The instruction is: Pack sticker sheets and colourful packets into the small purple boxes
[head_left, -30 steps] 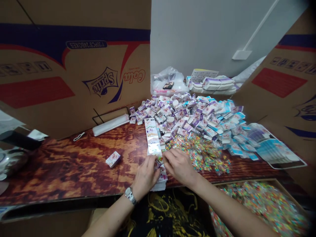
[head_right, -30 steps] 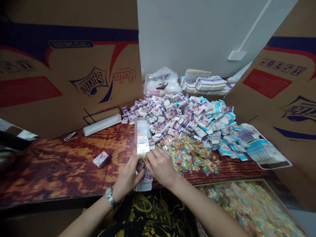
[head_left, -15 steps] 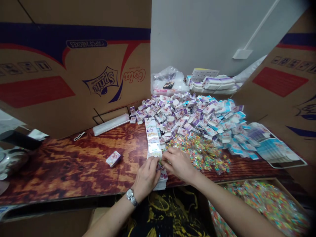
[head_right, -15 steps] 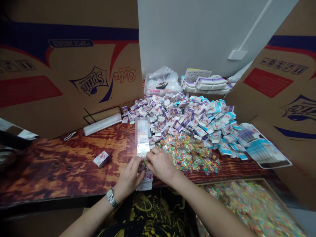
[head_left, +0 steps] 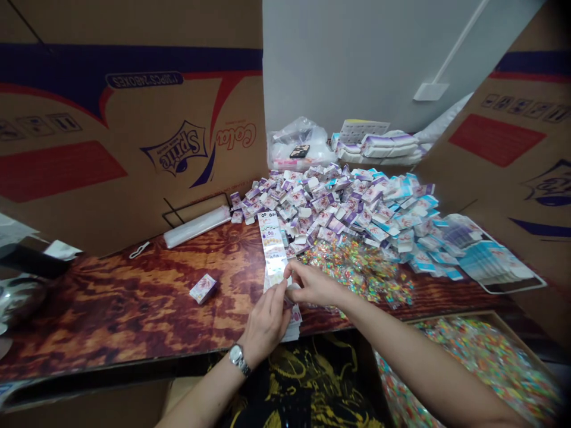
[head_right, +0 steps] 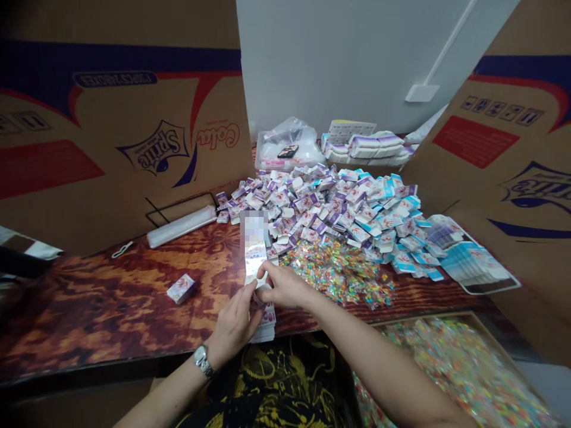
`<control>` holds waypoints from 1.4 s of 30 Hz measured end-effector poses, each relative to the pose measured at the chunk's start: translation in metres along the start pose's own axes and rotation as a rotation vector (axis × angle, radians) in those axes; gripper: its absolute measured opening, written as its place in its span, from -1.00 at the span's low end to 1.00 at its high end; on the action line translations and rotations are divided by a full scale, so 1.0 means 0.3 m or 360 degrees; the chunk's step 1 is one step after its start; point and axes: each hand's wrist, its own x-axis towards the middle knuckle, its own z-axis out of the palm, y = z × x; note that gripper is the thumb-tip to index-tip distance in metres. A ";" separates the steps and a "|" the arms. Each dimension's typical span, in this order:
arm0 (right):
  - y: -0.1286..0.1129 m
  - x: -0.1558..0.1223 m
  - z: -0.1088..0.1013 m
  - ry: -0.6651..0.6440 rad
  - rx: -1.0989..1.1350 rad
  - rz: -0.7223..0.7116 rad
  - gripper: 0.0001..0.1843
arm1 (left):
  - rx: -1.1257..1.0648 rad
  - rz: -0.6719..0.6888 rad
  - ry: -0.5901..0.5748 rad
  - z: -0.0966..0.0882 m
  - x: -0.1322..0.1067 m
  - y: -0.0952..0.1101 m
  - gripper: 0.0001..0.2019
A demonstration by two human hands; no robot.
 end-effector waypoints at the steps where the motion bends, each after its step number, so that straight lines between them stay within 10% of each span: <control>1: 0.001 -0.001 0.002 0.0021 -0.0008 -0.0022 -0.72 | -0.0011 -0.0008 0.0008 0.001 -0.001 0.000 -0.39; 8: -0.010 -0.050 0.029 0.0468 -0.0445 -0.0278 -0.78 | -0.0214 -0.0206 0.0019 -0.013 0.011 0.005 -0.47; 42: 0.001 -0.060 0.009 0.0346 -0.1127 -0.0877 -0.87 | -0.0293 -0.0151 -0.0070 -0.026 0.008 0.001 -0.50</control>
